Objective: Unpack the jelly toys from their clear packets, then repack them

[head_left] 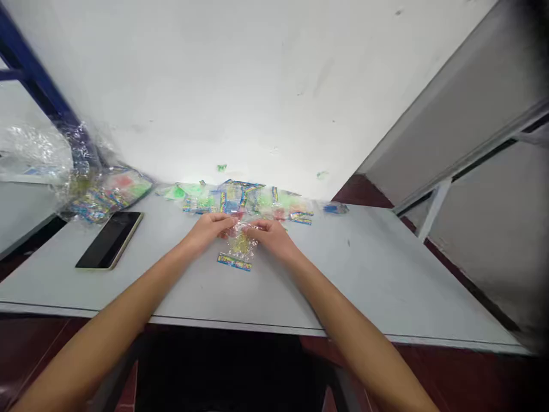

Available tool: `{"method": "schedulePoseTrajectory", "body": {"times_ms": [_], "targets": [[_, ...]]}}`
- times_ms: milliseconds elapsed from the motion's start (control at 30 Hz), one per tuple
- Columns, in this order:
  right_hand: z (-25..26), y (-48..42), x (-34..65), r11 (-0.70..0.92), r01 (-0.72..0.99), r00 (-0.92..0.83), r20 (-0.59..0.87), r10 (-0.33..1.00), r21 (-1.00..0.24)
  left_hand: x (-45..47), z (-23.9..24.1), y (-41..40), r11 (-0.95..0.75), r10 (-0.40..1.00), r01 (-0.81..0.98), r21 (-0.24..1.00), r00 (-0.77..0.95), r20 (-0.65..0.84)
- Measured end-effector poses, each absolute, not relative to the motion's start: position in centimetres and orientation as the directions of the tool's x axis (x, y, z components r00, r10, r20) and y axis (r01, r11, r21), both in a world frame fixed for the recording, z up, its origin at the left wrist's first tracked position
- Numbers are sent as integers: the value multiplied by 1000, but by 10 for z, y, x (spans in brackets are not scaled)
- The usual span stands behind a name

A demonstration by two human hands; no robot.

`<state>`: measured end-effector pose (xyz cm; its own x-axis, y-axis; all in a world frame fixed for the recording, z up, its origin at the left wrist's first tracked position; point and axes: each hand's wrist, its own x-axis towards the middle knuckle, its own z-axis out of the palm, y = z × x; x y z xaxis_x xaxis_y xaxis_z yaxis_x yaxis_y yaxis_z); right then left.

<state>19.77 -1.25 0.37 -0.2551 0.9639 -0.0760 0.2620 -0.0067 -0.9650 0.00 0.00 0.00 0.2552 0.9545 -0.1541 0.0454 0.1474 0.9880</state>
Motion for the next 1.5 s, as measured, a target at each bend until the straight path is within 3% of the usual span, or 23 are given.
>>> {"method": "schedulePoseTrajectory", "body": {"times_ms": [333, 633, 1233, 1500], "targets": [[1, -15, 198, 14, 238, -314, -64, 947, -971, 2, -1, -1, 112, 955, 60, 992, 268, -124], [5, -13, 198, -58, 159, -178, -86, 980, -986, 1, 2, -1, 129, 965, 45, 991, 225, -136], [0, -12, 197, 2, 168, -180, -28, 983, -986, 2, -5, 0, 122, 950, 115, 986, 273, -149], [2, -11, 198, -15, 122, -149, -33, 988, -992, 0, 3, -1, 158, 963, 83, 984, 207, -172]]}}
